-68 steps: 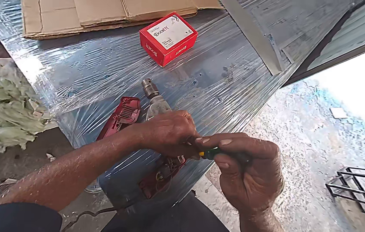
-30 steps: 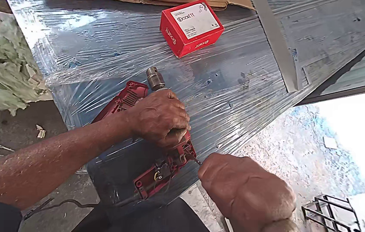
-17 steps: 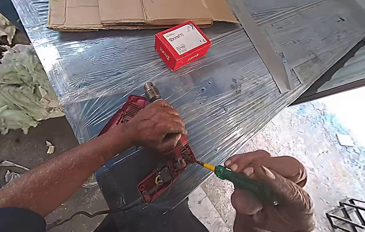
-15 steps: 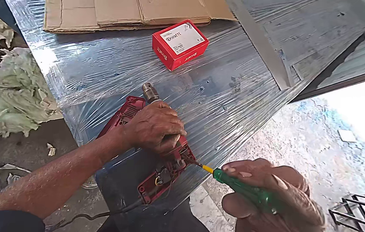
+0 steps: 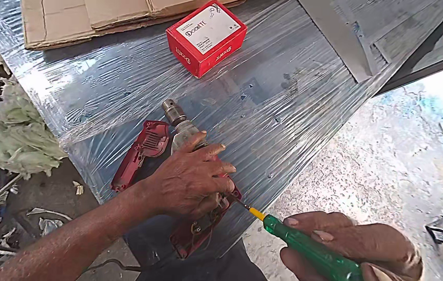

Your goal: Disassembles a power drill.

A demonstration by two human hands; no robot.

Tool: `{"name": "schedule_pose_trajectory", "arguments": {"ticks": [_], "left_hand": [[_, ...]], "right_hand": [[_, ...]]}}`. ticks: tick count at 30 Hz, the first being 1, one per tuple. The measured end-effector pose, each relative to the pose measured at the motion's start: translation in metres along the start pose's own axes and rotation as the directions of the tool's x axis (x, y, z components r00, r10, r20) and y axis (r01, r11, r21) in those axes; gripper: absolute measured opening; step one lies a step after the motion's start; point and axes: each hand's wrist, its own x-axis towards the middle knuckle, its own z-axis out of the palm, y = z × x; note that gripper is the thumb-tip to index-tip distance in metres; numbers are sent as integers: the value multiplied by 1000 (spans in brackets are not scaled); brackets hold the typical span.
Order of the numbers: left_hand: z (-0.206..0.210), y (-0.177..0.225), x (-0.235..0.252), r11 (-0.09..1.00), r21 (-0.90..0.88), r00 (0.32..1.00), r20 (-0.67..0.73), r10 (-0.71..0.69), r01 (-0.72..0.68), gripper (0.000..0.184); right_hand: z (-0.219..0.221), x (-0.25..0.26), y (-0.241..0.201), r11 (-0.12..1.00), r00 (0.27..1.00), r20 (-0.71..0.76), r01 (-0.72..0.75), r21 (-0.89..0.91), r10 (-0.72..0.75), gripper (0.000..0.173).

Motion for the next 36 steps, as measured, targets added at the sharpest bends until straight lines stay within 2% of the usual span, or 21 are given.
{"name": "schedule_pose_trajectory", "arguments": {"ticks": [3,7,9,12,17,24,28,33,36], "left_hand": [[0,-1,3,1000,16,1000,14,18,-18,35],[3,-4,4,998,26,998,-14,56,-55,34],[3,-3,4,1000,13,999,-24,28,-28,35],[-3,1,8,999,21,998,42,-41,40,41],[-12,7,27,991,70,974,193,-122,111,46],[-5,3,19,993,95,990,114,-79,68,47],[-6,3,18,993,93,990,118,-79,68,49],[-4,2,16,994,89,994,86,-64,56,48],[-4,2,15,995,92,995,78,-54,46,48]], "right_hand": [[3,0,-3,997,999,-32,-21,-74,19,38],[3,3,-3,995,1000,-3,-24,-95,24,37],[3,5,-3,996,999,-30,-38,-76,36,37],[6,6,-2,996,998,-59,-37,-78,32,37],[5,1,-6,1000,999,53,-12,1,12,43],[1,-2,-14,999,986,164,-14,36,8,43],[3,1,-17,996,964,266,-5,89,-18,33],[8,0,-8,996,985,159,63,60,-72,24],[7,3,-5,987,986,116,128,-96,-117,29]]}}
